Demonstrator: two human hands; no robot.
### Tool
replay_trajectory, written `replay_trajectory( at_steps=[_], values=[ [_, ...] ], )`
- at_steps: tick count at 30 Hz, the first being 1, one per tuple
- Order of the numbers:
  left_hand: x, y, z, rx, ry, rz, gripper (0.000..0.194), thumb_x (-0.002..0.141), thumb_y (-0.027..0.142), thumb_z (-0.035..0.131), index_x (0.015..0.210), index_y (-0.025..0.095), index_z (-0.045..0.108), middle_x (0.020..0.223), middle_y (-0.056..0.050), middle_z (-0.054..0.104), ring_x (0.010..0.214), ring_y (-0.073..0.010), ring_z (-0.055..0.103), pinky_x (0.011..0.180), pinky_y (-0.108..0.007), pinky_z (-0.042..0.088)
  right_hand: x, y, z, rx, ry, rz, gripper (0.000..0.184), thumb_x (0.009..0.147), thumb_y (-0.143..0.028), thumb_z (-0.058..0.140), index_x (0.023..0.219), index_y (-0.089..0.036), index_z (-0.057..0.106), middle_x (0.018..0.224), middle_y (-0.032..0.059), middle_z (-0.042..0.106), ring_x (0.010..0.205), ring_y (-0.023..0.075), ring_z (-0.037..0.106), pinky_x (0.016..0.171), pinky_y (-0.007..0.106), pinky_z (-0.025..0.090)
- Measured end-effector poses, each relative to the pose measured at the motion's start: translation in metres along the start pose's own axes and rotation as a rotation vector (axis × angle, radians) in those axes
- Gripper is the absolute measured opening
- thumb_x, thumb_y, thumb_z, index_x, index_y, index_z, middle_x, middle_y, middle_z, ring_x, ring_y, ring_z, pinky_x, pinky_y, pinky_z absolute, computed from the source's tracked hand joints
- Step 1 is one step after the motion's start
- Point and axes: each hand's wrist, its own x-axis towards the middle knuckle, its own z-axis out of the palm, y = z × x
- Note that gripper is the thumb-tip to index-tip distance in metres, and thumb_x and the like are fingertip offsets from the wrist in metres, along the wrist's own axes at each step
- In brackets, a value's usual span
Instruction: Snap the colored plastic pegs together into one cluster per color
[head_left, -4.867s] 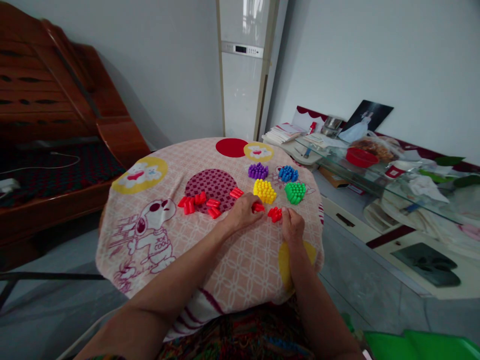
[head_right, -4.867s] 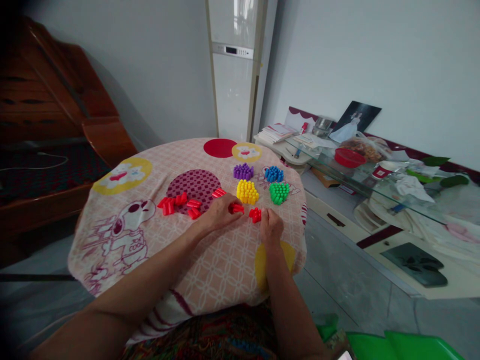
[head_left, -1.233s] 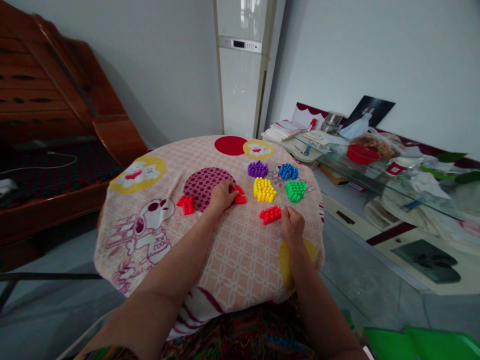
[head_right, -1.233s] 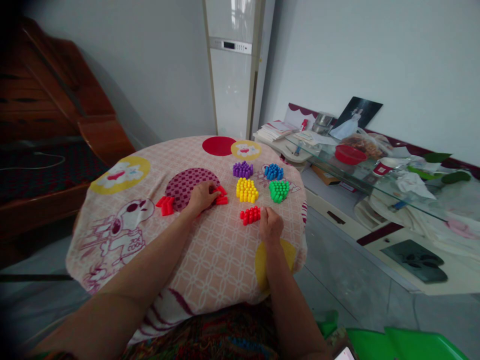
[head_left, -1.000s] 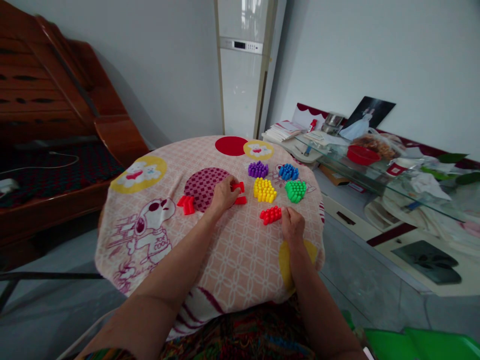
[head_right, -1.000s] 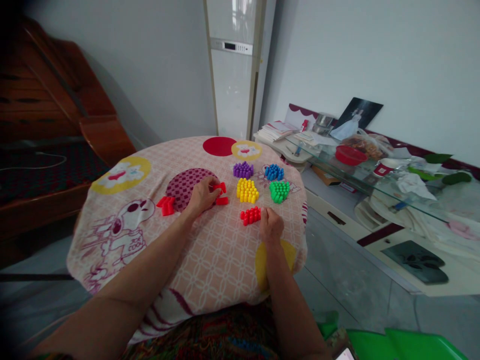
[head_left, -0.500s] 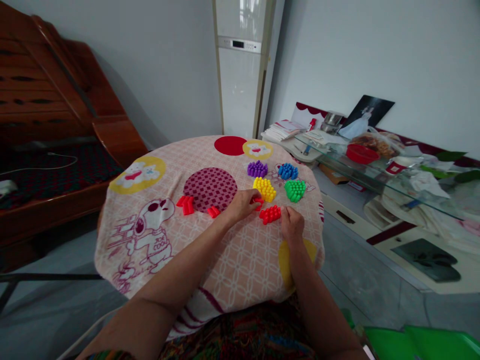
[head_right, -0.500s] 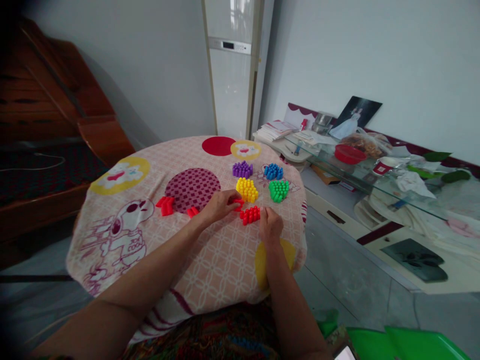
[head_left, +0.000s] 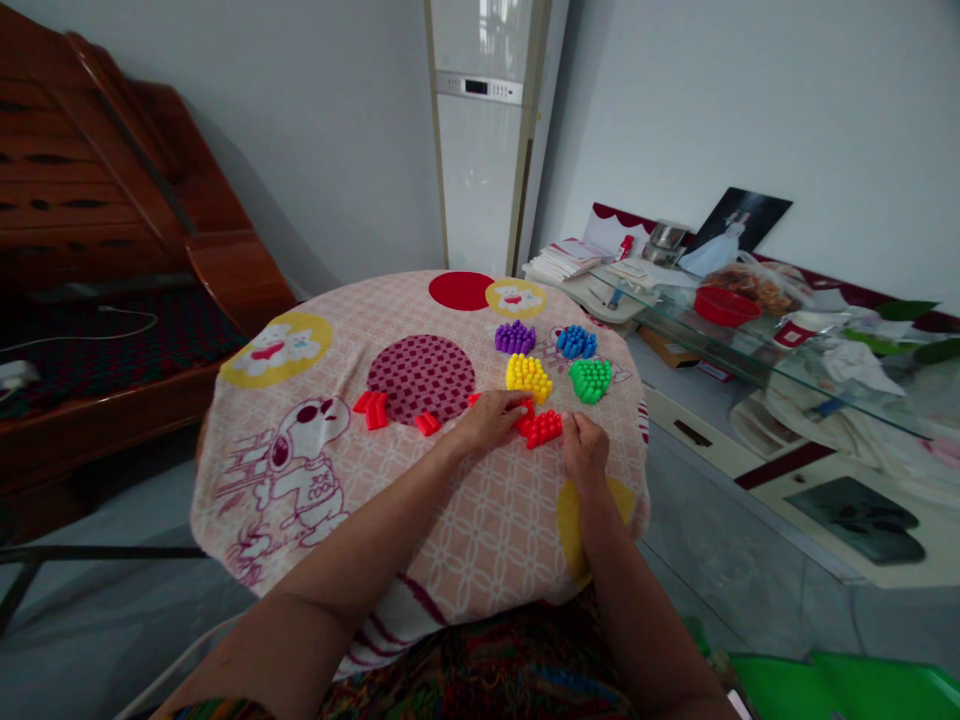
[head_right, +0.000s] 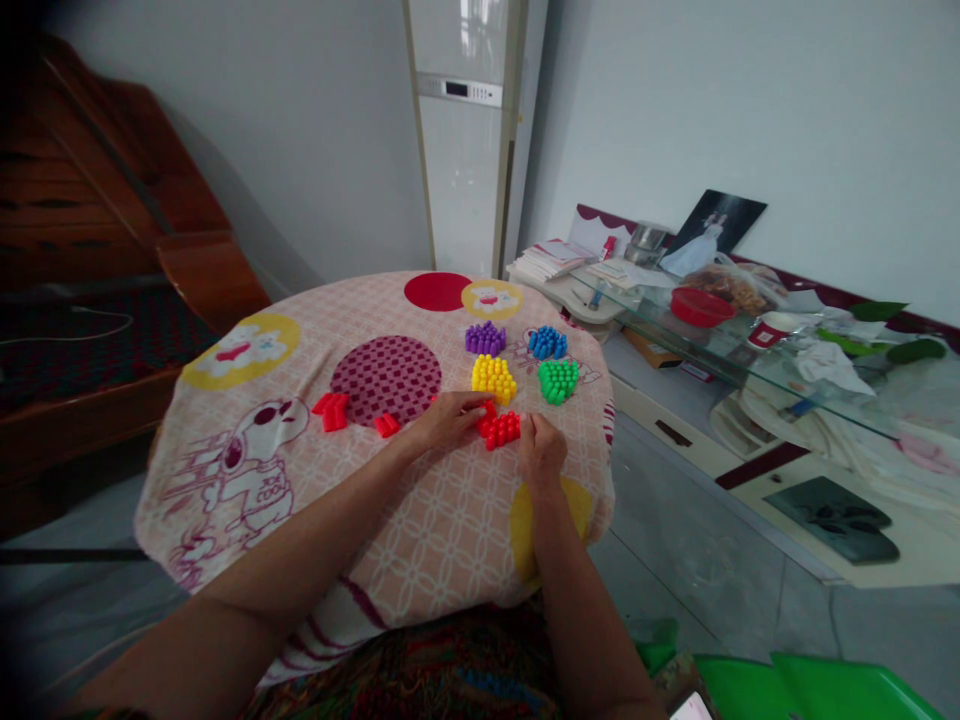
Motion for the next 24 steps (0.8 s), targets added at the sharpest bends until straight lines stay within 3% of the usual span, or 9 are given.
replay_trajectory(
  at_steps=[9, 13, 16, 19, 22, 24],
  values=[
    [-0.004, 0.014, 0.006, -0.076, -0.025, 0.033, 0.041, 0.094, 0.031, 0.042, 0.124, 0.015, 0.066, 0.122, -0.009, 0.07, 0.11, -0.0209, 0.066, 0.098, -0.03, 0.049, -0.001, 0.003, 0.002, 0.001, 0.006, -0.008, 0.038, 0.092, -0.039, 0.039, 0.062, -0.02, 0.053, 0.057, 0.0009, 0.054, 0.057, 0.0139, 0.043, 0.058, 0.026, 0.027],
    [-0.007, 0.017, -0.002, -0.038, 0.036, -0.001, 0.04, 0.094, 0.031, 0.044, 0.125, 0.015, 0.065, 0.122, -0.01, 0.07, 0.108, -0.0212, 0.067, 0.094, -0.031, 0.051, -0.001, 0.004, 0.003, 0.003, 0.003, -0.002, 0.039, 0.092, -0.04, 0.038, 0.062, -0.019, 0.053, 0.056, 0.0003, 0.053, 0.056, 0.0137, 0.043, 0.058, 0.026, 0.027],
    [-0.01, 0.01, -0.025, 0.043, 0.148, -0.045, 0.038, 0.091, 0.029, 0.051, 0.124, 0.015, 0.064, 0.118, -0.011, 0.071, 0.1, -0.0204, 0.069, 0.088, -0.03, 0.053, -0.001, 0.004, 0.003, 0.012, -0.001, 0.006, 0.039, 0.092, -0.041, 0.039, 0.062, -0.02, 0.053, 0.056, 0.0007, 0.054, 0.057, 0.0139, 0.044, 0.058, 0.026, 0.027],
    [-0.021, -0.01, -0.062, 0.191, 0.337, -0.154, 0.038, 0.086, 0.024, 0.057, 0.122, 0.015, 0.064, 0.116, -0.012, 0.07, 0.097, -0.0208, 0.068, 0.087, -0.03, 0.053, -0.001, 0.004, 0.002, 0.02, 0.002, 0.01, 0.04, 0.091, -0.042, 0.038, 0.062, -0.02, 0.053, 0.056, 0.0007, 0.053, 0.057, 0.0143, 0.045, 0.058, 0.027, 0.027],
    [-0.042, -0.039, -0.105, 0.419, 0.491, -0.415, 0.037, 0.085, 0.026, 0.06, 0.119, 0.015, 0.064, 0.116, -0.015, 0.069, 0.103, -0.027, 0.066, 0.093, -0.039, 0.05, -0.002, 0.004, 0.002, 0.021, -0.004, 0.004, 0.041, 0.091, -0.043, 0.038, 0.061, -0.02, 0.052, 0.055, 0.0006, 0.053, 0.057, 0.0145, 0.045, 0.058, 0.027, 0.027],
    [-0.06, -0.062, -0.13, 0.518, 0.456, -0.617, 0.036, 0.084, 0.031, 0.062, 0.115, 0.013, 0.064, 0.112, -0.018, 0.068, 0.106, -0.0326, 0.064, 0.092, -0.046, 0.05, -0.002, 0.003, 0.002, 0.02, -0.004, 0.003, 0.041, 0.091, -0.043, 0.038, 0.061, -0.02, 0.052, 0.055, 0.0007, 0.054, 0.057, 0.0146, 0.045, 0.058, 0.027, 0.028]
  ],
)
